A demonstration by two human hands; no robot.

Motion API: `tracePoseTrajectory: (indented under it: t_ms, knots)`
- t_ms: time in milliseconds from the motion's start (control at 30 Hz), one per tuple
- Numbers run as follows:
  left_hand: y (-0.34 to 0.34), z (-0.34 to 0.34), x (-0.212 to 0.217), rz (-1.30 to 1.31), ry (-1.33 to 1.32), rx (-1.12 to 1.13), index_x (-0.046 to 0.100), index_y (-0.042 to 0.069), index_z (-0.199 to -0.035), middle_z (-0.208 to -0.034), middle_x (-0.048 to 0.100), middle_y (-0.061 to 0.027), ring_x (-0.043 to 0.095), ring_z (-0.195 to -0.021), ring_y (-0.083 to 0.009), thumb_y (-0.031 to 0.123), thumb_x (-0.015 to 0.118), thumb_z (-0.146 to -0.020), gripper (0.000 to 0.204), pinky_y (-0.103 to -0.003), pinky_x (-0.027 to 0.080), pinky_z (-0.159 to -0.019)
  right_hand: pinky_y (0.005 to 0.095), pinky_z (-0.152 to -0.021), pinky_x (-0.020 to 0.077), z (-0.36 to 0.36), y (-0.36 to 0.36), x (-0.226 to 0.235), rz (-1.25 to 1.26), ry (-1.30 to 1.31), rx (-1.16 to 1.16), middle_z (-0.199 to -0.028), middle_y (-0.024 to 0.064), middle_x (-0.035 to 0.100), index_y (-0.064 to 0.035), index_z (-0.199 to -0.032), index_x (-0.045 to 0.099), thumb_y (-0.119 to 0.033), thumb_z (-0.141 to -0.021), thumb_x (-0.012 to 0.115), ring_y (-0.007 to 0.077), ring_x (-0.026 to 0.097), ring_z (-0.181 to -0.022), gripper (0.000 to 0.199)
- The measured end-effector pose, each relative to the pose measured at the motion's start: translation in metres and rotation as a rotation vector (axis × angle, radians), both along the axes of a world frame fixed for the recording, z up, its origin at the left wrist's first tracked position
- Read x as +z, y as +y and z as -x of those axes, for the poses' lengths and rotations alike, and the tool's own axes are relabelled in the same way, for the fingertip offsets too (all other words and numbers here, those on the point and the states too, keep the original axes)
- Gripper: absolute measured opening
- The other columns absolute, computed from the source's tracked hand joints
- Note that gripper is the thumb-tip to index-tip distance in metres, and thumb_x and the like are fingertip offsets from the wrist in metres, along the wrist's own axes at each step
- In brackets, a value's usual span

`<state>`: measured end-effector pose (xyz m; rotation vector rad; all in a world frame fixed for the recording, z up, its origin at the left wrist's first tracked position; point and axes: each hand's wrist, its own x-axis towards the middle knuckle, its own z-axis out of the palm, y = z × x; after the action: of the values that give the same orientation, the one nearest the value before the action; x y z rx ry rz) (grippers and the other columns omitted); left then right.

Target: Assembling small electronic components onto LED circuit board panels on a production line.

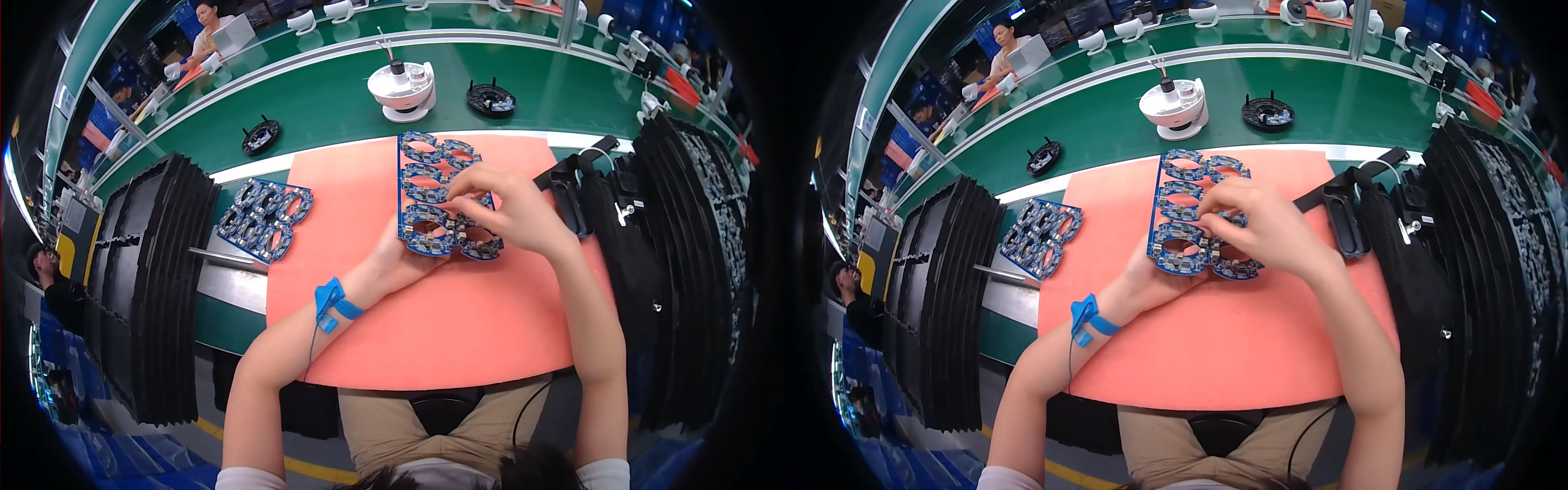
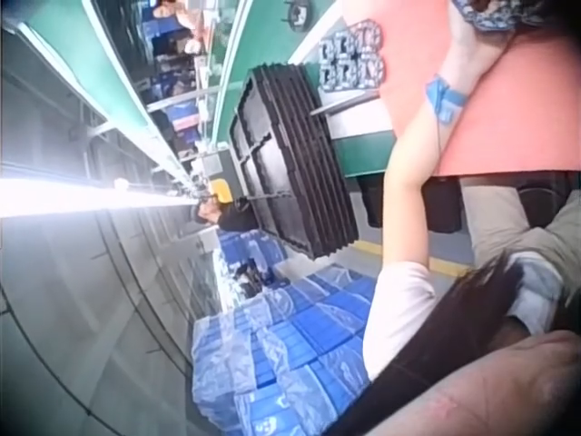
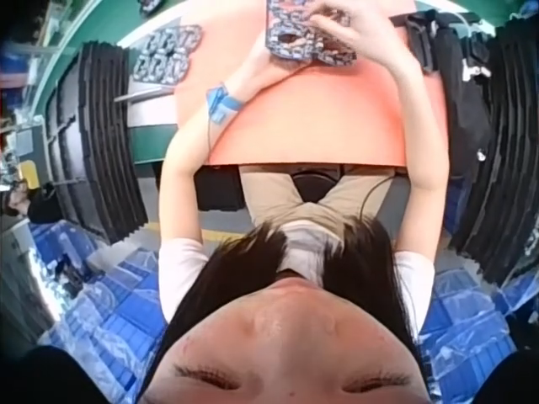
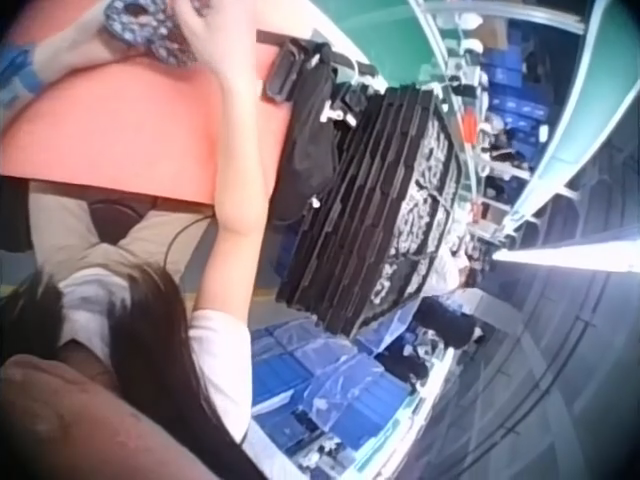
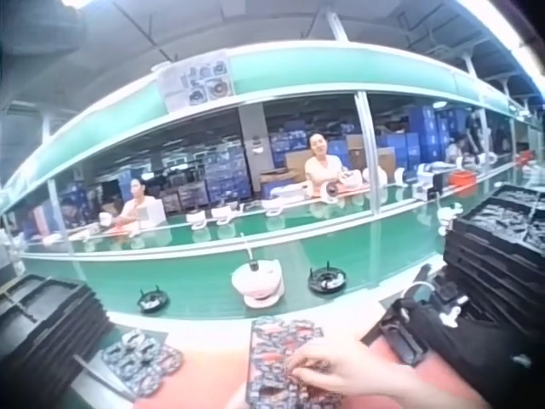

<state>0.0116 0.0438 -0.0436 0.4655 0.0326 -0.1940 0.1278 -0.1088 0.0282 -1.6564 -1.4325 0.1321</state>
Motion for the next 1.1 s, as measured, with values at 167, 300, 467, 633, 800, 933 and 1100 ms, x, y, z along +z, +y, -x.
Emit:
tracePoseTrajectory:
  t_ms: [167,300,467,633,800,933,1100]
  knots:
    - [-0.009,-0.001,0.012,-0.109,0.079,0.041,0.051,0.009,-0.121,-0.116,0.058,-0.0058,0.06,-0.102,-0.0204,0.042,0.035,-0.095,0.045,-0.037,0.049,-0.09,0.032,-0.073,0.0494,-0.008,-0.014,0.014,0.241,-0.076,0.048,-0.086,0.01,0.065,-0.0001,-0.085,0.065,-0.006,-0.076,0.064,0.0222,0.063,-0.079,0.011]
    - [-0.013,-0.001,0.021,-0.228,0.13,0.055,0.049,0.009,-0.124,-0.118,0.057,-0.0069,0.059,-0.104,-0.0206,0.052,0.03,-0.095,0.055,-0.04,0.048,-0.093,0.0347,-0.071,0.0501,0.0,-0.013,0.012,0.316,-0.225,0.024,-0.084,0.0115,0.064,-0.0012,-0.083,0.066,-0.007,-0.072,0.064,0.0264,0.063,-0.077,0.013]
    - [-0.01,-0.002,0.025,-0.245,0.173,-0.012,0.05,0.008,-0.122,-0.115,0.058,-0.0071,0.06,-0.101,-0.0198,0.05,0.028,-0.096,0.053,-0.038,0.05,-0.091,0.0355,-0.071,0.0498,-0.003,-0.018,0.016,0.333,-0.248,0.08,-0.084,0.0112,0.064,-0.0016,-0.084,0.066,-0.007,-0.071,0.064,0.0273,0.063,-0.078,0.015]
    - [-0.003,-0.006,0.007,-0.063,0.102,-0.006,0.052,0.007,-0.117,-0.106,0.061,-0.0076,0.063,-0.095,-0.0199,0.039,0.035,-0.097,0.042,-0.036,0.055,-0.08,0.036,-0.071,0.0497,0.001,-0.02,0.019,0.338,-0.276,0.1,-0.084,0.0116,0.064,-0.0013,-0.085,0.065,-0.008,-0.072,0.063,0.0275,0.063,-0.077,0.015]
    - [-0.005,0.0,0.003,0.116,0.189,0.043,0.055,0.005,-0.104,-0.098,0.062,-0.0108,0.059,-0.081,-0.0206,0.027,0.039,-0.094,0.029,-0.033,0.049,-0.065,0.0306,-0.07,0.0514,0.007,-0.017,0.02,0.188,-0.199,-0.015,-0.085,0.0101,0.065,0.0012,-0.086,0.063,-0.004,-0.076,0.064,0.025,0.064,-0.078,0.011]
    - [-0.008,0.007,-0.004,0.358,0.101,0.086,0.055,0.004,-0.101,-0.1,0.058,-0.0134,0.052,-0.08,-0.0231,0.026,0.041,-0.093,0.028,-0.033,0.045,-0.07,0.0305,-0.067,0.0514,0.014,-0.012,0.019,0.101,-0.213,-0.064,-0.082,0.01,0.065,0.0009,-0.085,0.063,-0.004,-0.077,0.065,0.024,0.064,-0.076,0.01]
    - [-0.012,0.002,-0.003,0.134,0.115,0.173,0.053,0.007,-0.107,-0.099,0.059,-0.0095,0.054,-0.077,-0.0179,0.021,0.045,-0.092,0.022,-0.03,0.045,-0.072,0.0339,-0.065,0.0507,0.016,-0.006,0.01,0.054,-0.194,-0.081,-0.079,0.0104,0.064,-0.0003,-0.083,0.063,-0.008,-0.077,0.063,0.0257,0.063,-0.073,0.009]
